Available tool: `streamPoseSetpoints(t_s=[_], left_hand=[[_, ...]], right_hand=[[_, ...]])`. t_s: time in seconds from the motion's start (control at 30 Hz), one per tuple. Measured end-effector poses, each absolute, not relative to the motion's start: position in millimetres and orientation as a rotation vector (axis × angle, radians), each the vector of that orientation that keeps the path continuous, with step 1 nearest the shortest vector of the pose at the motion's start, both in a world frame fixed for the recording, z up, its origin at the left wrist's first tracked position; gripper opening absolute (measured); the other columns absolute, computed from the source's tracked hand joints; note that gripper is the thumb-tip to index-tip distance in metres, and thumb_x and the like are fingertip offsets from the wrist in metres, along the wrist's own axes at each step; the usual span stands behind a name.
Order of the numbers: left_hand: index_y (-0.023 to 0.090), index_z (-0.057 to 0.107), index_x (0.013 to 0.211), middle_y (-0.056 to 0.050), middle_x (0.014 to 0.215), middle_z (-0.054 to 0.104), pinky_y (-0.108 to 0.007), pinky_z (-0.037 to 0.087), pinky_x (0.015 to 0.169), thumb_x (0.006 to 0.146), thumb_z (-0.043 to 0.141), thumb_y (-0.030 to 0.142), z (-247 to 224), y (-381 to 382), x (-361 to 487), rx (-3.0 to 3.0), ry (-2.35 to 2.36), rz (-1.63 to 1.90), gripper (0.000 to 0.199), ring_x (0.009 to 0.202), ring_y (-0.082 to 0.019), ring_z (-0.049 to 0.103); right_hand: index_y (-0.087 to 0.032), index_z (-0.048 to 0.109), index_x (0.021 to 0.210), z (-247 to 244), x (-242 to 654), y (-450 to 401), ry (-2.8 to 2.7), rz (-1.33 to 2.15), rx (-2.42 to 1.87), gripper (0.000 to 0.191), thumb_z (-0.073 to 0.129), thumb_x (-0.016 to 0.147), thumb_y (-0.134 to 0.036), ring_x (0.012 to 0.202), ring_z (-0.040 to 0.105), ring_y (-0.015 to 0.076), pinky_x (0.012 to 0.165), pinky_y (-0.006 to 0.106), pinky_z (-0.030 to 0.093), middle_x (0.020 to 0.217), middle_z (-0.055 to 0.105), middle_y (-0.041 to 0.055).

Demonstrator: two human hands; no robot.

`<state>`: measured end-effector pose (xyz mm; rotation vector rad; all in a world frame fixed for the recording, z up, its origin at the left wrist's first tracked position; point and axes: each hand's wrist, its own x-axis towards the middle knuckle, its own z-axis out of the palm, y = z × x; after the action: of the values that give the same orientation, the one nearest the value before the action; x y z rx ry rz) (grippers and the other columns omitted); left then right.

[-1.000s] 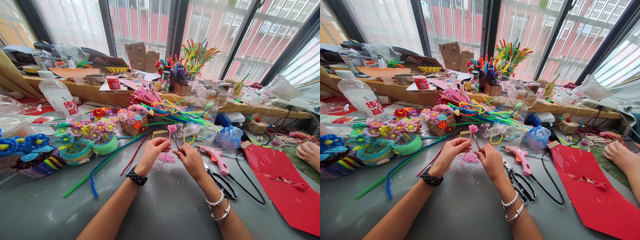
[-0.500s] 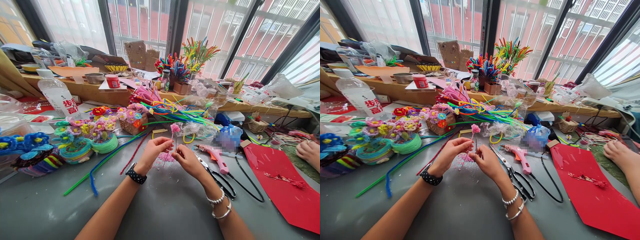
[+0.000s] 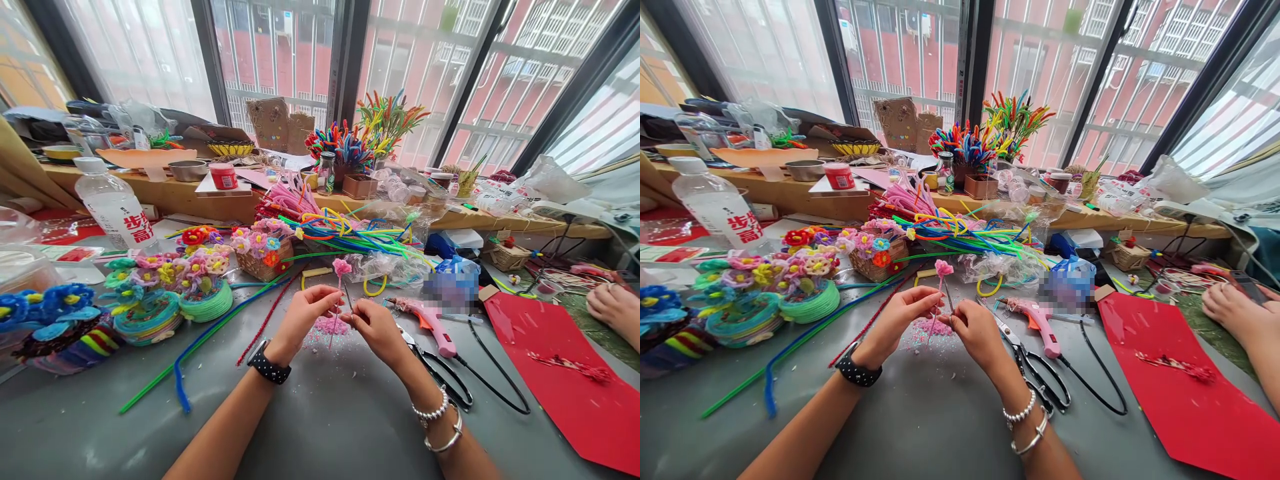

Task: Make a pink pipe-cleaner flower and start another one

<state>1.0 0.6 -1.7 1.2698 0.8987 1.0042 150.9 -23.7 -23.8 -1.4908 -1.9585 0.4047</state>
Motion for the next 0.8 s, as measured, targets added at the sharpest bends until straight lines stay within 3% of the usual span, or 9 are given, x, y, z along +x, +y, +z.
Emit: streamPoseSetpoints(t_s=[0.17, 0.37, 0.63, 0.8], left_hand=[[0.013, 0.061, 0.077, -0.003, 0.073, 0.061, -0.022, 0.041, 0.059, 0.067, 0.060, 0.032, -2, 1, 1, 1.294, 0.923, 1.033, 0.021, 0.061, -0.010, 0.052], [0.015, 0.060, 0.077, -0.003, 0.076, 0.061, -0.023, 0.043, 0.062, 0.068, 0.059, 0.033, -7, 5, -1, 1.450, 1.009, 1.259, 0.021, 0.068, -0.013, 0.055], [0.017, 0.059, 0.071, -0.002, 0.073, 0.059, -0.022, 0.042, 0.062, 0.073, 0.054, 0.022, -5, -2, 2, 1.911, 1.041, 1.586, 0.007, 0.069, -0.012, 0.053], [0.017, 0.058, 0.071, -0.001, 0.073, 0.058, -0.021, 0.043, 0.061, 0.072, 0.056, 0.022, -8, -3, 3, 1.832, 0.997, 1.565, 0.006, 0.066, -0.011, 0.054]], right_hand=[[-0.019, 0.038, 0.053, -22, 153, -24, -1.929, 0.362, -1.492, 0.033, 0.047, 0.078, -0.038, 0.052, 0.042, 0.0112, 0.049, 0.021, 0.028, 0.053, 0.044, -0.0029], [-0.018, 0.053, 0.052, -28, 163, -20, -1.886, 0.321, -1.679, 0.026, 0.052, 0.075, -0.029, 0.052, 0.047, 0.0125, 0.049, 0.022, 0.029, 0.053, 0.055, -0.0006], [-0.016, 0.066, 0.065, -30, 166, -19, -1.840, 0.393, -1.958, 0.016, 0.052, 0.072, -0.018, 0.051, 0.056, 0.0152, 0.052, 0.024, 0.037, 0.057, 0.064, 0.0049], [-0.017, 0.065, 0.074, -26, 159, -23, -1.757, 0.530, -1.618, 0.017, 0.051, 0.076, -0.026, 0.054, 0.058, 0.0138, 0.055, 0.024, 0.042, 0.069, 0.065, 0.0041]])
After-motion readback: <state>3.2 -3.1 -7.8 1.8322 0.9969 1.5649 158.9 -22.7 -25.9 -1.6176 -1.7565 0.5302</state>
